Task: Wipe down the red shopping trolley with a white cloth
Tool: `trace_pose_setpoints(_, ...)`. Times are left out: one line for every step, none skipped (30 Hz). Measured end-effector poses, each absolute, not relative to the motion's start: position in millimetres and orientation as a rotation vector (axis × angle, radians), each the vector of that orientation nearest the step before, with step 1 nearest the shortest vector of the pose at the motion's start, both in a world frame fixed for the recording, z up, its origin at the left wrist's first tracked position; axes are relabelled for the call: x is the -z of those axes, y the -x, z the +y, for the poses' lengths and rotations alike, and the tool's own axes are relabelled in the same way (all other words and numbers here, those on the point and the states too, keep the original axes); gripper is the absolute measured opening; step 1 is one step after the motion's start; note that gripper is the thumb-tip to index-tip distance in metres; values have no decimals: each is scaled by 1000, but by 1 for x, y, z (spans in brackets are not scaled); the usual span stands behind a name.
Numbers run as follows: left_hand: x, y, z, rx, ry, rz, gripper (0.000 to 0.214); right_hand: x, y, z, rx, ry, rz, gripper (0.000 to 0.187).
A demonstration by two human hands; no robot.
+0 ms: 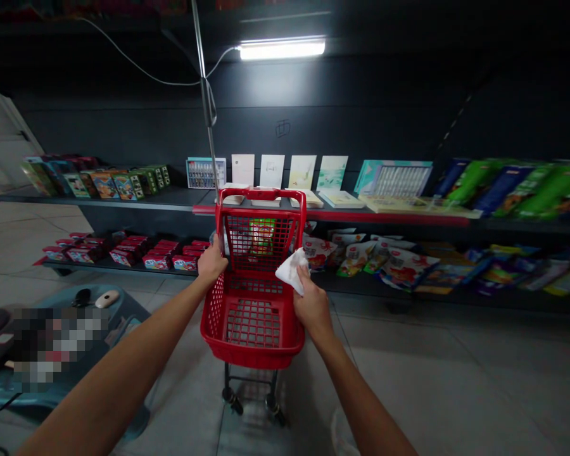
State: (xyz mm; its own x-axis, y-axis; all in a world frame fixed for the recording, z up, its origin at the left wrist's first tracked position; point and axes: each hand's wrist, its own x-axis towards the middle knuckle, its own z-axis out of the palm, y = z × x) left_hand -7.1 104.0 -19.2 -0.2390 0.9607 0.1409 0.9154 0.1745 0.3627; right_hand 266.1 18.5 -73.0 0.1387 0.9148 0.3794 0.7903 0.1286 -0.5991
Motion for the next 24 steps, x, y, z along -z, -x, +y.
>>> trace_pose_setpoints(19,6,103,-580,-1850,2311,91,73,-268,18,-218,1677,-1663,61)
trace_pose_setpoints(20,5,102,-586,-1840,2306,91,73,-270,16,-225,1679,-1659,61)
trace_pose_setpoints(20,3,100,-590,-1828,2299,91,73,-273,15,-232,1680,-1657,61)
trace_pose_setpoints(21,1,99,-595,-1818,2292,90,73,-276,13,-235,1678,-1653,61)
trace_pose_setpoints(21,-2,98,-602,-1812,2284,90,74,-279,12,-232,1672,-1649,60)
trace_pose_setpoints(21,-5,97,-611,-1813,2274,90,74,-283,10,-222,1665,-1641,60)
trace_pose_setpoints(22,-9,96,-621,-1817,2266,91,74,-286,8,-209,1657,-1632,60)
trace_pose_setpoints(22,-13,96,-632,-1822,2258,91,75,-289,7,-192,1650,-1620,59)
trace_pose_setpoints(22,-17,96,-639,-1825,2251,91,76,-292,5,-174,1647,-1607,59)
trace_pose_setpoints(22,-21,96,-639,-1826,2243,90,77,-295,5,-160,1647,-1597,58)
trace_pose_setpoints(21,-25,97,-636,-1826,2235,90,77,-298,4,-148,1649,-1590,58)
trace_pose_setpoints(21,-30,98,-634,-1829,2226,90,78,-301,4,-137,1651,-1585,58)
trace_pose_setpoints(21,-34,99,-630,-1832,2217,90,79,-304,4,-129,1650,-1584,58)
trace_pose_setpoints(20,-37,100,-628,-1837,2209,90,79,-307,5,-121,1648,-1585,58)
trace_pose_setpoints(20,-41,101,-627,-1840,2205,90,79,-311,5,-117,1644,-1590,59)
trace_pose_setpoints(19,-44,102,-628,-1841,2203,90,78,-314,6,-115,1639,-1597,59)
trace_pose_setpoints(19,-48,103,-626,-1837,2206,91,76,-318,7,-112,1630,-1604,60)
trace_pose_setpoints(19,-50,104,-623,-1831,2211,91,74,-321,9,-106,1618,-1606,60)
trace_pose_setpoints(19,-52,104,-623,-1830,2216,91,70,-324,13,-96,1606,-1598,59)
trace_pose_setpoints(19,-54,105,-622,-1835,2218,90,66,-327,17,-84,1597,-1575,59)
trace_pose_setpoints(19,-56,105,-620,-1842,2222,90,61,-329,24,-69,1593,-1537,59)
trace_pose_setpoints(20,-56,105,-620,-1853,2226,89,55,-330,32,-51,1590,-1491,58)
trace_pose_setpoints(20,-57,105,-624,-1863,2232,88,48,-331,43,-34,1589,-1442,58)
trace_pose_setpoints(20,-58,105,-628,-1872,2239,87,40,-330,55,-18,1587,-1393,58)
